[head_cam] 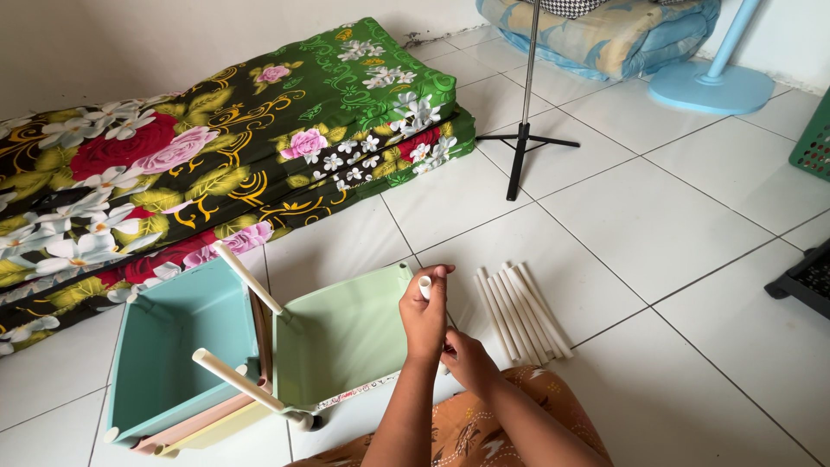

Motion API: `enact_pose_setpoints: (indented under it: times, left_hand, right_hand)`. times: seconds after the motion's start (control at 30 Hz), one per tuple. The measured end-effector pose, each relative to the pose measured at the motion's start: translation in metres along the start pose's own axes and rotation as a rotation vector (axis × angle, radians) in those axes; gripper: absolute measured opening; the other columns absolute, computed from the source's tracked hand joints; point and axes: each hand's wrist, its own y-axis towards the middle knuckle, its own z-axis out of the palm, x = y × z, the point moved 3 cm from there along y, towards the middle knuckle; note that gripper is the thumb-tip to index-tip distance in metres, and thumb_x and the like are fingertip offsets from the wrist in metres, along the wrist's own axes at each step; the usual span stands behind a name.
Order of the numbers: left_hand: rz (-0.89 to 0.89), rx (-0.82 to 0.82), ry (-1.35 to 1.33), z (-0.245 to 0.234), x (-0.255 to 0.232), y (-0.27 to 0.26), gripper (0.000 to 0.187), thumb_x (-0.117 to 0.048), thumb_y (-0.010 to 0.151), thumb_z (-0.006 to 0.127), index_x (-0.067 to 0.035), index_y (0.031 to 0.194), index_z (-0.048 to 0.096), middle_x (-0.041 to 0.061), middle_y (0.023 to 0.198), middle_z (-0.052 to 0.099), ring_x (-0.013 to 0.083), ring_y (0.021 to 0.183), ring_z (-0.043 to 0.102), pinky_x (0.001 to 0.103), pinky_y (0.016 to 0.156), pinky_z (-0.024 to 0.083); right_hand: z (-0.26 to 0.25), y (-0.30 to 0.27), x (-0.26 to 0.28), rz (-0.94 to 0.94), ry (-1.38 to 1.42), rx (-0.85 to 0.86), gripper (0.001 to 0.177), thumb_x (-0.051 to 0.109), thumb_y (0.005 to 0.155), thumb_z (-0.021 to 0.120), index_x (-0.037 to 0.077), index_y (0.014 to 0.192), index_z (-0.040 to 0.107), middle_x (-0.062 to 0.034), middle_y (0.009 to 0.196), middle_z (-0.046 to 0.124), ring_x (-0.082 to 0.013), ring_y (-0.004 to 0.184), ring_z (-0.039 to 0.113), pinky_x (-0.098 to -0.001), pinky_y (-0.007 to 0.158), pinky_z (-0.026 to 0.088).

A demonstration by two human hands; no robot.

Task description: The person assembles a three-tier storage cart by inserting white plastic poles into the corners of pastel-colored bins. They stack a light green bin, a pink bin, and a yellow bin onto the poles, then add wheels to the base and secure the structure.

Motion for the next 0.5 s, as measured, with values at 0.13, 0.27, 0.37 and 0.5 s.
enact_pose_setpoints:
  times: [0.13, 0.27, 0.37, 0.5]
  left_hand:
    - [0.042, 0.004, 0.027, 0.005, 0.003, 0.003, 0.022, -0.022, 0.100, 0.066, -0.003, 0.100, 0.077, -0.008, 0.068, 0.054, 0.0021, 0.062, 0.040, 0.022, 0.056, 0.035]
    - [0.003, 0.013, 0.029, 0.011, 0.010, 0.004, 0.019, -0.019, 0.101, 0.066, -0.003, 0.100, 0.078, -0.007, 0.063, 0.046, 0.0031, 0.058, 0.034, 0.023, 0.052, 0.029]
    - [0.013, 0.011, 0.023, 0.011, 0.011, 0.010, 0.019, -0.018, 0.101, 0.065, -0.003, 0.100, 0.077, -0.008, 0.066, 0.052, 0.0023, 0.059, 0.036, 0.022, 0.053, 0.032]
    - [0.024, -0.015, -0.078, 0.001, 0.007, 0.021, 0.017, -0.018, 0.098, 0.063, -0.004, 0.099, 0.074, -0.012, 0.085, 0.073, 0.0022, 0.058, 0.046, 0.022, 0.053, 0.039]
  right_hand:
    - [0.000, 0.000, 0.001, 0.070, 0.028, 0.014, 0.019, 0.007, 0.090, 0.068, 0.001, 0.106, 0.060, -0.0156, 0.088, 0.074, -0.0287, 0.079, 0.075, -0.0382, 0.070, 0.057]
    - [0.001, 0.001, -0.001, 0.053, -0.018, -0.009, 0.020, 0.007, 0.089, 0.069, -0.001, 0.105, 0.060, -0.0171, 0.085, 0.073, -0.0295, 0.077, 0.074, -0.0391, 0.069, 0.056]
    - [0.002, 0.002, -0.003, 0.056, 0.010, -0.008, 0.019, 0.009, 0.090, 0.070, 0.000, 0.103, 0.060, -0.0152, 0.087, 0.073, -0.0273, 0.078, 0.074, -0.0383, 0.070, 0.056]
    - [0.002, 0.001, 0.000, -0.042, -0.013, -0.030, 0.025, 0.006, 0.083, 0.076, 0.001, 0.099, 0.058, -0.0139, 0.084, 0.070, -0.0257, 0.077, 0.071, -0.0367, 0.070, 0.056]
